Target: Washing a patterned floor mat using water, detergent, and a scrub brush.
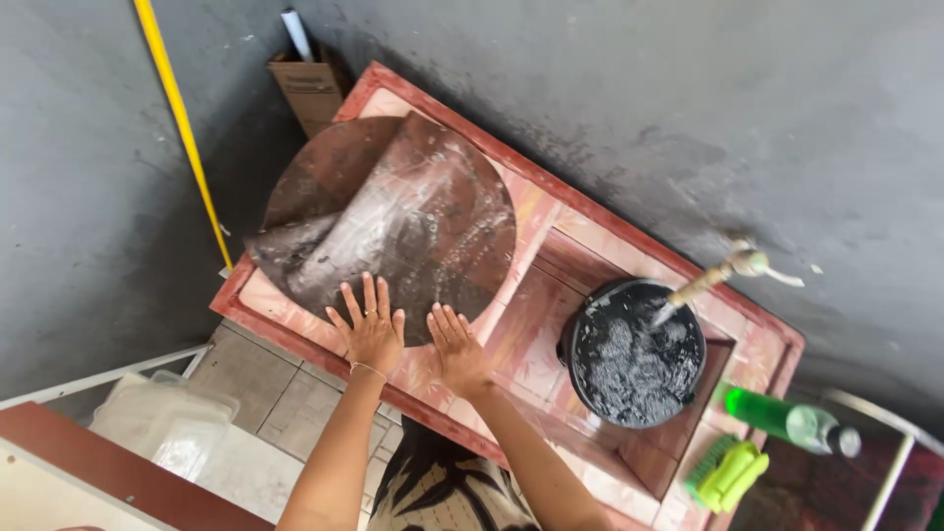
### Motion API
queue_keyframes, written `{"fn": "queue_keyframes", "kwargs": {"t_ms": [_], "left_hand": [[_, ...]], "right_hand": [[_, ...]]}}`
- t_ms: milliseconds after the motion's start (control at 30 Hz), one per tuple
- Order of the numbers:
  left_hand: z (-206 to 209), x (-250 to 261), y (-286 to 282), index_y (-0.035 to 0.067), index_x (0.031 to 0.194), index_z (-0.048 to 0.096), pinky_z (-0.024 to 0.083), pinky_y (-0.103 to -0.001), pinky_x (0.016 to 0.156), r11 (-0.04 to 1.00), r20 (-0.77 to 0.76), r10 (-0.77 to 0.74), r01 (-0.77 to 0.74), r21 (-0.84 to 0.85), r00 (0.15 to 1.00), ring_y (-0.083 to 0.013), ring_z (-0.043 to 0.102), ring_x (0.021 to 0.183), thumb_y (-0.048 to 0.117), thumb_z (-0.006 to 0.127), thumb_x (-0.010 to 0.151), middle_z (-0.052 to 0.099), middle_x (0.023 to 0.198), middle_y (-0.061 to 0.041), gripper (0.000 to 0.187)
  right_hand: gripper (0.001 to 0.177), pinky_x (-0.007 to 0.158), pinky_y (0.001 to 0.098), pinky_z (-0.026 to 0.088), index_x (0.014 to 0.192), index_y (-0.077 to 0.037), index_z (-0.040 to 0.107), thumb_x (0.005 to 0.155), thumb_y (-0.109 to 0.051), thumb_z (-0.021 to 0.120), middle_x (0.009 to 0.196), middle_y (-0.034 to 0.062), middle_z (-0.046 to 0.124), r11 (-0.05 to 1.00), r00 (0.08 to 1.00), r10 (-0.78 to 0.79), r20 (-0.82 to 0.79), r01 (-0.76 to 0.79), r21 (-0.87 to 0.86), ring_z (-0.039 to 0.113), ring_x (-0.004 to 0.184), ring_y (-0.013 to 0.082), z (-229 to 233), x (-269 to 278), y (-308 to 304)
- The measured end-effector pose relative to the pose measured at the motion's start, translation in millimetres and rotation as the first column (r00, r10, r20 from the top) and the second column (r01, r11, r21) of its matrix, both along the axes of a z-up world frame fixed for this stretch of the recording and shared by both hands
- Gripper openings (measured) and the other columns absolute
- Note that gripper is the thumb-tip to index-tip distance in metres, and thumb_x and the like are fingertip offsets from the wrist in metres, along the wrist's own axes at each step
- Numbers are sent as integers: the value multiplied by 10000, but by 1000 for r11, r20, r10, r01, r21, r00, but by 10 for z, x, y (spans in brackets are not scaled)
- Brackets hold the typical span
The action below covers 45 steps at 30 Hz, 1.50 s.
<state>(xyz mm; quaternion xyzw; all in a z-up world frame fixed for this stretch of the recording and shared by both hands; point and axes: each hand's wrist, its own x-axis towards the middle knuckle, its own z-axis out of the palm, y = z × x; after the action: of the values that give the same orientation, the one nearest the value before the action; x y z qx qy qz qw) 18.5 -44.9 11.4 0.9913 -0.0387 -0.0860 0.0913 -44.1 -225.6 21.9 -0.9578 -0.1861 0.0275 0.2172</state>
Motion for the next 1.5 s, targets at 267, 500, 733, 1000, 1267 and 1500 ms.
{"fn": "queue_keyframes", "kwargs": {"t_ms": [267, 500, 733, 1000, 1267, 1500], "left_hand": [[-56, -338, -467, 32, 1618, 161, -35, -763, 1151, 996, -67, -94, 94, 0, 993, -448, -88, 1560, 485, 402, 1003, -42, 1733, -89, 801], [-28, -519, -707, -5, 1588, 239, 112, -785, 1110, 967, -54, -235, 239, 92, 970, -529, 28, 1509, 514, 446, 985, 20, 1693, -155, 822], [-632, -349, -686, -122, 1412, 512, 444, -591, 1073, 901, 190, -416, 374, 221, 889, -590, 467, 1324, 260, 515, 958, 461, 1489, -355, 593], [-848, -98, -783, -219, 1195, 580, 657, -407, 650, 618, -28, -689, 607, 499, 725, -492, 715, 998, 45, 527, 868, 567, 1188, -493, 423], [-310, -267, -1151, -169, 1112, 647, 642, -368, 639, 657, 20, -709, 650, 382, 705, -345, 773, 849, 51, 567, 849, 681, 1062, -391, 352], [-352, -520, -1537, -69, 974, 696, 620, -374, 554, 708, 117, -703, 675, 209, 701, -292, 760, 679, 78, 585, 832, 737, 895, -292, 233]], "right_hand": [[155, 723, 369, 587, 992, -103, 734, 843, -64, 745, 1022, 112, 755, 720, 760, -637, 127, 528, 450, 727, 846, 271, 195, -219, -1241], [701, 1015, 558, 451, 1447, 77, 419, 806, 55, 701, 1393, 308, 462, 557, 298, -743, 599, 772, 307, 469, 1268, 495, 1190, 32, -3414], [507, 1008, 560, 430, 1276, -2, 527, 783, 63, 625, 1251, 250, 547, 390, 290, -863, 413, 902, 182, 526, 1163, 471, 1085, 38, -3815], [787, 838, 379, 582, 1529, 24, 376, 808, 37, 690, 1394, 214, 521, 326, 487, -874, 1, 583, 744, 592, 1211, 310, 1083, -370, -2987], [722, 1007, 507, 451, 1339, 0, 533, 777, -250, 910, 1293, 241, 603, -158, -183, -892, 414, 983, 93, 547, 1202, 392, 499, -2430, -3249], [960, 839, 551, 526, 1548, 41, 388, 796, -293, 884, 1136, 282, 681, -206, -182, -976, 120, 948, -243, 665, 967, 467, -51, -3129, -3587]]}}
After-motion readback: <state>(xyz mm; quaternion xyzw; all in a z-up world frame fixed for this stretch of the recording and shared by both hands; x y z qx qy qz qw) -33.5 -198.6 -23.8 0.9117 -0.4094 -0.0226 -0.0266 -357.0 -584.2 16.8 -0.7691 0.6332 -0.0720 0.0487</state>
